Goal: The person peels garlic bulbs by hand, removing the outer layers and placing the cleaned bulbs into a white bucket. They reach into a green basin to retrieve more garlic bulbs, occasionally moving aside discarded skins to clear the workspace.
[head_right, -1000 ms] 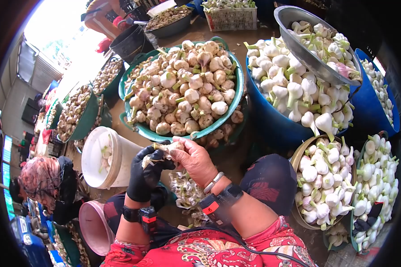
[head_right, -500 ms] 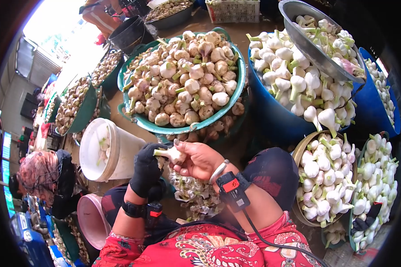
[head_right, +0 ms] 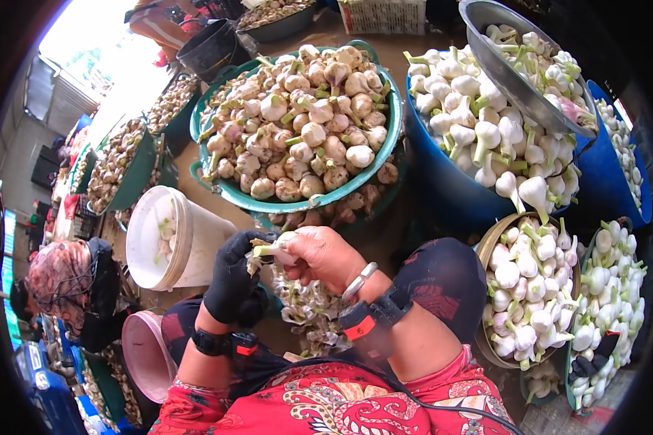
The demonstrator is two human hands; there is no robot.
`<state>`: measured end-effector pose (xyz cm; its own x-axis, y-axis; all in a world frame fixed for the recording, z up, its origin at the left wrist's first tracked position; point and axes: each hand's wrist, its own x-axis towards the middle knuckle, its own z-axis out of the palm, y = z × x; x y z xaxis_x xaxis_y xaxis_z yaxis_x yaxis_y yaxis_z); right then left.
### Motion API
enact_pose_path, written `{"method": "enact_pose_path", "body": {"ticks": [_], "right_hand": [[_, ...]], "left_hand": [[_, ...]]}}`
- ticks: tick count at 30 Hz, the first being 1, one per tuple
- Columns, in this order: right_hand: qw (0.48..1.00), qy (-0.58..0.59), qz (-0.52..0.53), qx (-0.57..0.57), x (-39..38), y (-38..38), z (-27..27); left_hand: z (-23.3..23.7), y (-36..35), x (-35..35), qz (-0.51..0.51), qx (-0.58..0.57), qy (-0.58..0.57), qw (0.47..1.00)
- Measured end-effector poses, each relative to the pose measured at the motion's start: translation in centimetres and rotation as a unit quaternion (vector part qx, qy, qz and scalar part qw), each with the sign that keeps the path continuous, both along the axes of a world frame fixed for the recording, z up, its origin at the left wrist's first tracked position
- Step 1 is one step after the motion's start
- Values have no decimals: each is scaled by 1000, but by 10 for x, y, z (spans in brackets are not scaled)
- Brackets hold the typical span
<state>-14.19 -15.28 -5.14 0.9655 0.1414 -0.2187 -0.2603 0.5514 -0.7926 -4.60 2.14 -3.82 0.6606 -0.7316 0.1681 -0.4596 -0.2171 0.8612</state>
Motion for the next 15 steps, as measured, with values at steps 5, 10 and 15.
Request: {"method": "enact_pose_path", "body": {"ticks": [5,10,15], "right_hand": [[965,57,188,175,3,-2,-11],[994,11,-1,112,3,7,-8],[997,-34,-67,-32,7,18,-7]], "left_hand": [[14,-2,8,-42,134,-210,968],[8,19,4,33,-82,274,958],[7,10,-28,79,-186,353,913]]}}
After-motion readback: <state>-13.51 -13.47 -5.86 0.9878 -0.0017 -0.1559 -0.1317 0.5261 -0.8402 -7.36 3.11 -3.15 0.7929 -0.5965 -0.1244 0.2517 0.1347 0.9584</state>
